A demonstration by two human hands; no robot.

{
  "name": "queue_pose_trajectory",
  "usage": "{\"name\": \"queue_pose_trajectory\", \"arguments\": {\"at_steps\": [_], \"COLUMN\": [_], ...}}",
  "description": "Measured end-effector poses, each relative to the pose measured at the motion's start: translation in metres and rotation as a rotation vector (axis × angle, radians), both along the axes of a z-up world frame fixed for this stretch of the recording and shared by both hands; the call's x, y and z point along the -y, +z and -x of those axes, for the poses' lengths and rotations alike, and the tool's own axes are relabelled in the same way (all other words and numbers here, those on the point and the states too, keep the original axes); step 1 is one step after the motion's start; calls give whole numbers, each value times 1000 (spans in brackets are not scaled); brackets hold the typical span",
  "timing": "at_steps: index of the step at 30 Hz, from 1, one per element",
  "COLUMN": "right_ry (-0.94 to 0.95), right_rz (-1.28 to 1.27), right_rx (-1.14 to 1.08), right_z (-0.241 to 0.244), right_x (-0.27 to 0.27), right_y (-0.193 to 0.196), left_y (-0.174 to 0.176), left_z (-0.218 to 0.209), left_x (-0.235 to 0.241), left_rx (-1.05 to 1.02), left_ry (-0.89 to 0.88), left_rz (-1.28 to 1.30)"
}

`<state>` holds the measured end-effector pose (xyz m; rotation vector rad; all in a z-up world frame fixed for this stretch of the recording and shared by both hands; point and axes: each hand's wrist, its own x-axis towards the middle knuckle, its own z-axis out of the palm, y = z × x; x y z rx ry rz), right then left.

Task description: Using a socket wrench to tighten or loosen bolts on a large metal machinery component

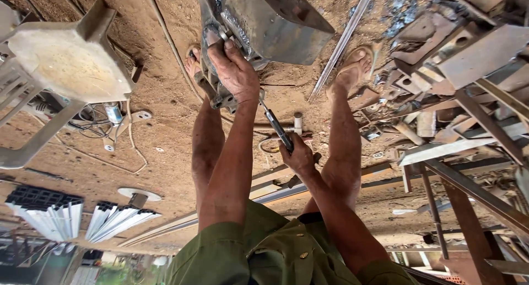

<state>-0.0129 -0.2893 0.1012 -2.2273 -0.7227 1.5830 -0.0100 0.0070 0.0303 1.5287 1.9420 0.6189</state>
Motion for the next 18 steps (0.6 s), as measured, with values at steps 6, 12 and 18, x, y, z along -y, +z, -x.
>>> {"name": "queue_pose_trajectory", "arguments": {"at_steps": [6, 12, 18], "right_ry": [-19, -29, -159], "right_rz": [-216, -195, -116], "right_rx": [87, -19, -31], "right_z": [21, 34, 20], "right_x": [15, 22, -20], "right_y": [-41, -72, -36], "left_y": [-16, -4, 12], "left_z": [11, 1, 3], "left_x": [9, 4, 10], "left_rx": [92, 33, -27], "left_ry": [-35, -74, -15], "left_rz": [-55, -109, 26]}}
